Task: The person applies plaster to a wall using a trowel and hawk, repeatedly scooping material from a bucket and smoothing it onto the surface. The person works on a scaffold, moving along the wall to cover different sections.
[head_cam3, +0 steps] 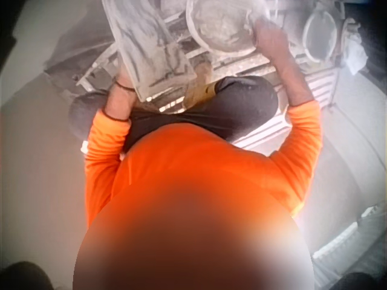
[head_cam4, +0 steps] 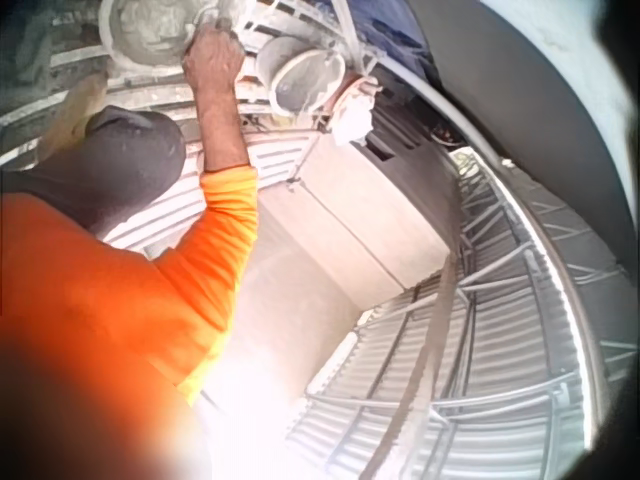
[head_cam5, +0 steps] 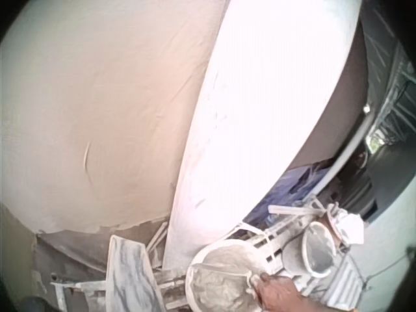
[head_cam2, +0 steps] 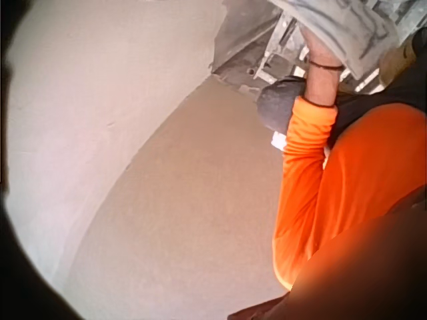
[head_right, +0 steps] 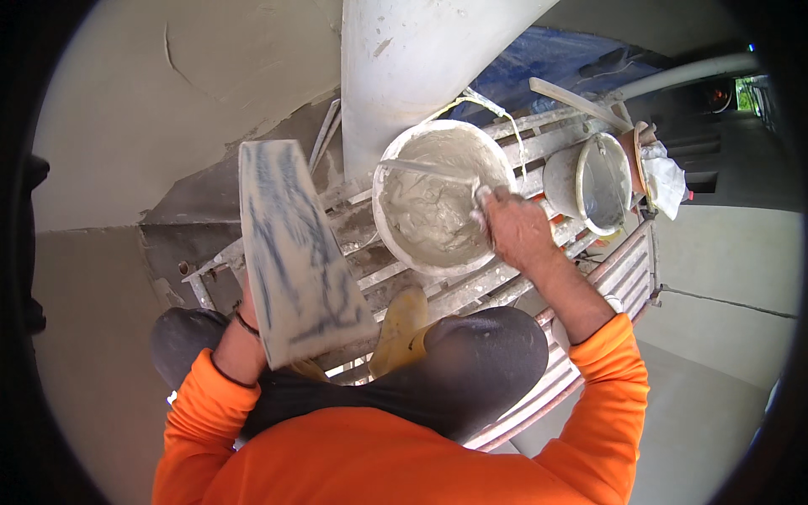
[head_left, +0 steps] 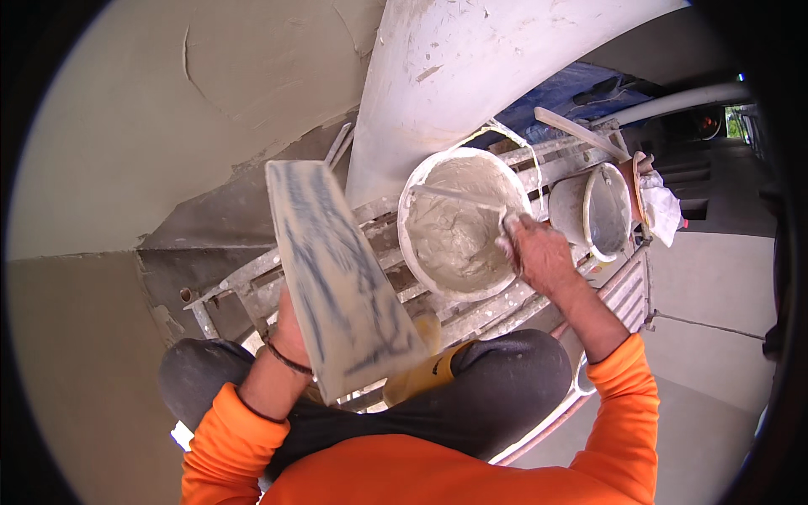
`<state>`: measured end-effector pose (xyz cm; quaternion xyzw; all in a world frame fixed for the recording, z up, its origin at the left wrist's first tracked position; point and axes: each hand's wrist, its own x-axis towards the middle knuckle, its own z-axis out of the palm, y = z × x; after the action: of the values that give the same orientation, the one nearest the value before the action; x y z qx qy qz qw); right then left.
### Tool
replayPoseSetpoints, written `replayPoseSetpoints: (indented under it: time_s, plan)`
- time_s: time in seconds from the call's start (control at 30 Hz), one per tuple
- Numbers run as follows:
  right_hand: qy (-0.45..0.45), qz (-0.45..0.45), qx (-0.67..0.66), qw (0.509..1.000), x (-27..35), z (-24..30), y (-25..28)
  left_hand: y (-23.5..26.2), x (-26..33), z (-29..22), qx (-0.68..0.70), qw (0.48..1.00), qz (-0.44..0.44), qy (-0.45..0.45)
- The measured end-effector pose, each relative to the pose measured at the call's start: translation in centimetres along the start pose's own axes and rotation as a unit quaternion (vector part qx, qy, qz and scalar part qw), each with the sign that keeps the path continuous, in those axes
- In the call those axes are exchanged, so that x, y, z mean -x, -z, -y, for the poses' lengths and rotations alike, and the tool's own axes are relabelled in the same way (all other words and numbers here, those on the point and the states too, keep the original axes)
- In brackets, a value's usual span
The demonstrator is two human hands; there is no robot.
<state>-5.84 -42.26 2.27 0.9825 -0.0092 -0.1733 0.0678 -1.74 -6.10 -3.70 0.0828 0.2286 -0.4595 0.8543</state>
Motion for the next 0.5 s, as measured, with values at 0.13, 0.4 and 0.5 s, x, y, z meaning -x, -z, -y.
replayPoseSetpoints:
  time_s: [0.13,0.4,0.5]
  plan:
    - [0.053,-0.060,0.040,0.996,-1.4,-1.2,3.7,-1.6,-1.6,-1.2,-0.016,0.997,-0.025,-0.066]
    - [-0.061,0.146,0.221,0.962,-5.5,-0.5,3.3,-1.2,-1.8,-1.6,-0.051,0.989,-0.099,-0.102]
    - [-0.023,0.194,0.250,0.948,-11.4,1.3,-1.7,-0.5,-2.9,-1.4,-0.075,0.987,-0.104,-0.098]
